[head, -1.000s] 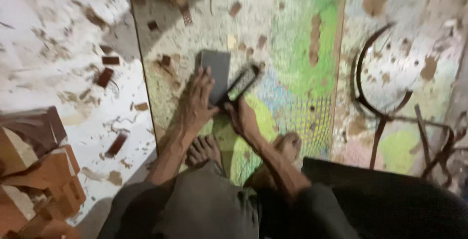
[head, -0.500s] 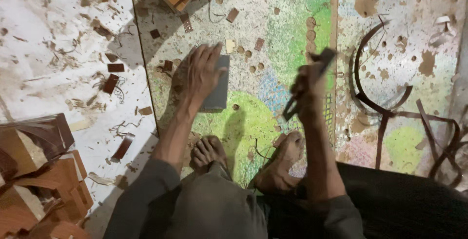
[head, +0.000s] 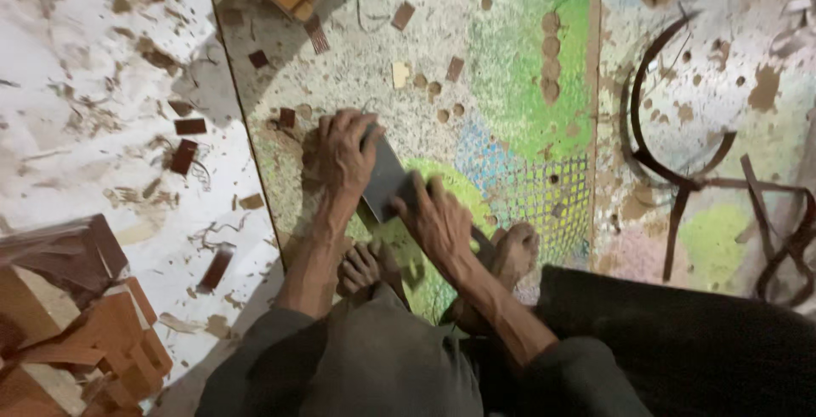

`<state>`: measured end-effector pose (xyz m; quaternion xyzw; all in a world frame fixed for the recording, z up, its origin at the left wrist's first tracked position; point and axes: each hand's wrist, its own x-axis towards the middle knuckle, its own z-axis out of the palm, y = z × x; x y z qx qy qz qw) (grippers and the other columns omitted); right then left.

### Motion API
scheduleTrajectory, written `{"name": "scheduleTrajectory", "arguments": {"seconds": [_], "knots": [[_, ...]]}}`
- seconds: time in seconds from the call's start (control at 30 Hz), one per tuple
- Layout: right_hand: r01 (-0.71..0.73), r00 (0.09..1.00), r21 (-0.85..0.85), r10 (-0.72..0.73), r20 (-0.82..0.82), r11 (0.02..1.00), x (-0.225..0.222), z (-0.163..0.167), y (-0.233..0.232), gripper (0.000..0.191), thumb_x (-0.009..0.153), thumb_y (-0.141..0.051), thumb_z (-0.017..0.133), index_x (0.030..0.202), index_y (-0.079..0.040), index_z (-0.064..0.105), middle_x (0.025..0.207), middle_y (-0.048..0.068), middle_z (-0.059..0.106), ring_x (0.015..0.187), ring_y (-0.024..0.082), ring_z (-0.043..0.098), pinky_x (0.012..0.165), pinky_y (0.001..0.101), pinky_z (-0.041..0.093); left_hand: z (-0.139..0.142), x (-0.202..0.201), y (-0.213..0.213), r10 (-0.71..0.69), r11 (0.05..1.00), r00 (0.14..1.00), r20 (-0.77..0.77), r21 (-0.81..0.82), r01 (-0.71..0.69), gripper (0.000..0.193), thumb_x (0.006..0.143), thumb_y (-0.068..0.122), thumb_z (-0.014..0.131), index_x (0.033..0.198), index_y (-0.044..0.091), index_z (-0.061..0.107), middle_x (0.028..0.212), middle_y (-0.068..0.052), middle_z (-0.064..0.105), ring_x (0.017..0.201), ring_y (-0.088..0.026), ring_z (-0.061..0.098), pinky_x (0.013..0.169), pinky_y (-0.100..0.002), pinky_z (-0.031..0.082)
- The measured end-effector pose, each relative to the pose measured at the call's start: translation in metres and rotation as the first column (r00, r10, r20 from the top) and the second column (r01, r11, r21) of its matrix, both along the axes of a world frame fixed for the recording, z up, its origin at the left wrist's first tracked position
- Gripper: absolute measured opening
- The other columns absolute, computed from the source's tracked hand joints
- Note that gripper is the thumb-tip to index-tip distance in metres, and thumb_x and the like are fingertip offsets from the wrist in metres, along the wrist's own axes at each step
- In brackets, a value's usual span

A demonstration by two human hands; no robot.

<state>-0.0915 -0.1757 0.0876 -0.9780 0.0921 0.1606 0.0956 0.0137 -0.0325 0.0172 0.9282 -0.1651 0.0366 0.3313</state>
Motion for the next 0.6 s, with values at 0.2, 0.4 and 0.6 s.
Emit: {"name": "scheduleTrajectory", "arguments": {"seconds": [0.2, 0.4, 0.6], "knots": [[-0.003, 0.997, 0.068, -0.002, 0.074, 0.998, 0.026, -0.008, 0.006, 0.056, 0.093, -0.050, 0.067, 0.132, -0.010, 0.056, 0.108, 0.014, 0.062, 0.075, 0.037, 0.068, 0.048, 0.0488, 0.051, 0.000, -0.005, 0.001, 0.005, 0.999, 0.990, -0.138, -0.038, -0.011, 0.021, 0.106, 0.027, 0.065, 0.118, 0.012, 0.076, 0.116, -0.005, 0.066, 0.105, -0.029, 0.056, 0.097, -0.045, 0.046], [0.006, 0.995, 0.047, -0.010, 0.100, 0.999, 0.045, -0.007, 0.007, 0.049, 0.098, -0.052, 0.069, 0.127, -0.014, 0.058, 0.102, 0.011, 0.062, 0.078, 0.037, 0.069, 0.057, 0.0507, 0.052, 0.003, -0.005, 0.003, -0.012, 0.989, 0.982, -0.188, -0.145, -0.016, 0.026, 0.104, 0.012, 0.059, 0.125, 0.009, 0.074, 0.121, -0.010, 0.065, 0.108, -0.033, 0.054, 0.099, -0.046, 0.045], [0.002, 0.990, 0.085, -0.014, 0.143, 0.996, 0.049, -0.026, 0.003, 0.054, 0.094, -0.054, 0.069, 0.130, -0.015, 0.058, 0.101, 0.012, 0.061, 0.070, 0.034, 0.068, 0.055, 0.0471, 0.052, -0.008, -0.010, 0.002, -0.018, 0.994, 0.990, -0.137, -0.110, 0.003, 0.027, 0.103, 0.012, 0.058, 0.126, 0.011, 0.072, 0.122, -0.009, 0.065, 0.112, -0.032, 0.055, 0.102, -0.049, 0.043]]}}
